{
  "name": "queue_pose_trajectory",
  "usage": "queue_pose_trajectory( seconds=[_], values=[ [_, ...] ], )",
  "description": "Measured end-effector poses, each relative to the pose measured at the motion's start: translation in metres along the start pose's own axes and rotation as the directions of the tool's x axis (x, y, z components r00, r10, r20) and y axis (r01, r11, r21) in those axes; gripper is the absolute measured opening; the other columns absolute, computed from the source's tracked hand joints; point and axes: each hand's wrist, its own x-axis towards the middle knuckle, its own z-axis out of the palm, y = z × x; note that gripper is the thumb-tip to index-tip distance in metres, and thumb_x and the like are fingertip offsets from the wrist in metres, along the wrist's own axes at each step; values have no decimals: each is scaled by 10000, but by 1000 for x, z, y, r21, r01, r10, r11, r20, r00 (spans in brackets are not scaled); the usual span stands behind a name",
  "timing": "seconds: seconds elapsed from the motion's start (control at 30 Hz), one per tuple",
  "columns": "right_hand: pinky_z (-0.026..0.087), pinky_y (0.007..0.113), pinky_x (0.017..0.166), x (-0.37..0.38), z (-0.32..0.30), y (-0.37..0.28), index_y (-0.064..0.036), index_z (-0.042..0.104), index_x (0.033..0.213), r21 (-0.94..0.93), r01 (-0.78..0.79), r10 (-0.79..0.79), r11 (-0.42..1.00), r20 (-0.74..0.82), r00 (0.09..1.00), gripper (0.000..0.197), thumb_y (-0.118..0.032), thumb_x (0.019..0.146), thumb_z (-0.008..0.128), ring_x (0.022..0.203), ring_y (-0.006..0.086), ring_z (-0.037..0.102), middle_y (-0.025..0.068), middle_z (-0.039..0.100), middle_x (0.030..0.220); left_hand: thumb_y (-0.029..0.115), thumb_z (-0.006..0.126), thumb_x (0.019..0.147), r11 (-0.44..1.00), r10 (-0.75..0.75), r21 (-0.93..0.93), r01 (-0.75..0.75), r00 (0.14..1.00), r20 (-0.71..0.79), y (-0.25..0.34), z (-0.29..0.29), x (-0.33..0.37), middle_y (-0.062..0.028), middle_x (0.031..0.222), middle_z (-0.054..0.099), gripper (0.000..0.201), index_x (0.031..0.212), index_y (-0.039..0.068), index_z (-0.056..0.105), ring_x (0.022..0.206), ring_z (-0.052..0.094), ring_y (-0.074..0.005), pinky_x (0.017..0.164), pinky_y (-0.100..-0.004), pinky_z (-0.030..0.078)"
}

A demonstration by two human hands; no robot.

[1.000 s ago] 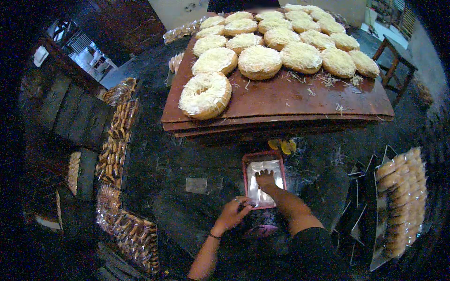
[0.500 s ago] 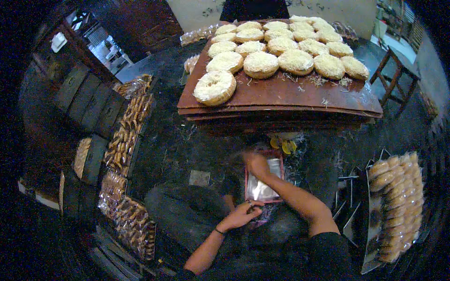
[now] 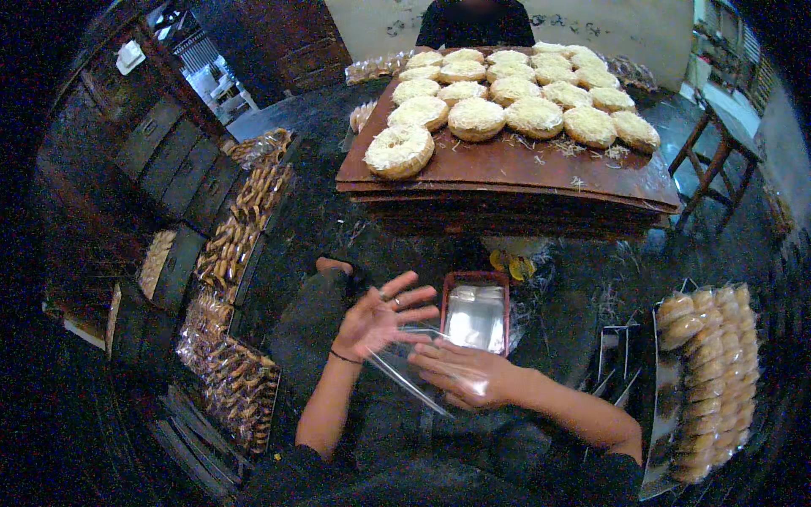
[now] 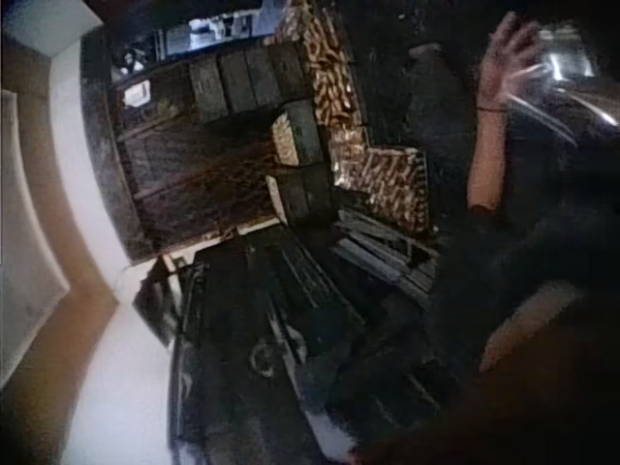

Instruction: The person repeatedly picks up round bread rolls from a wooden table, places them into clear plastic bags, and arranges the packaged rolls on a metal tray. The task is performed by hand in a repetitive assembly-line manner.

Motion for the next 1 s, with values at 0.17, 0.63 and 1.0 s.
queue_pose_trajectory(
  seconds=[0.17, 0.63, 1.0],
  values=[
    [455, 410, 887, 13, 8, -12, -56, 551, 1124, 190, -202, 246, 961, -250, 936, 357, -129, 782, 624, 1096, 334, 510, 204, 487, 1219, 277, 628, 814, 953, 94, 293, -75, 994, -52, 16, 35, 8, -189, 1392, 292, 723, 1392, 129, 220, 1258, 336, -383, 965, -554, 357],
    [303, 434, 1019, 96, 2, 25, -70, 529, 1204, 517, -345, 533, 783, -274, 800, 583, -290, 703, 731, 1331, 354, 218, 237, 235, 1419, 497, 650, 732, 739, 599, 340, -582, 798, 62, -34, -6, -20, -136, 1474, 99, 817, 1378, 213, 240, 1304, 248, -328, 1027, -503, 269],
    [462, 348, 848, 117, -102, 78, -3, 555, 1104, 313, -635, 641, 706, -664, 386, 418, -112, 723, 689, 987, 295, 580, 168, 591, 1074, 443, 506, 842, 474, 538, -314, -823, 552, -637, 41, -72, -33, -145, 1261, 465, 436, 1075, 75, 532, 1213, 391, -346, 983, -585, 300]
  ],
)
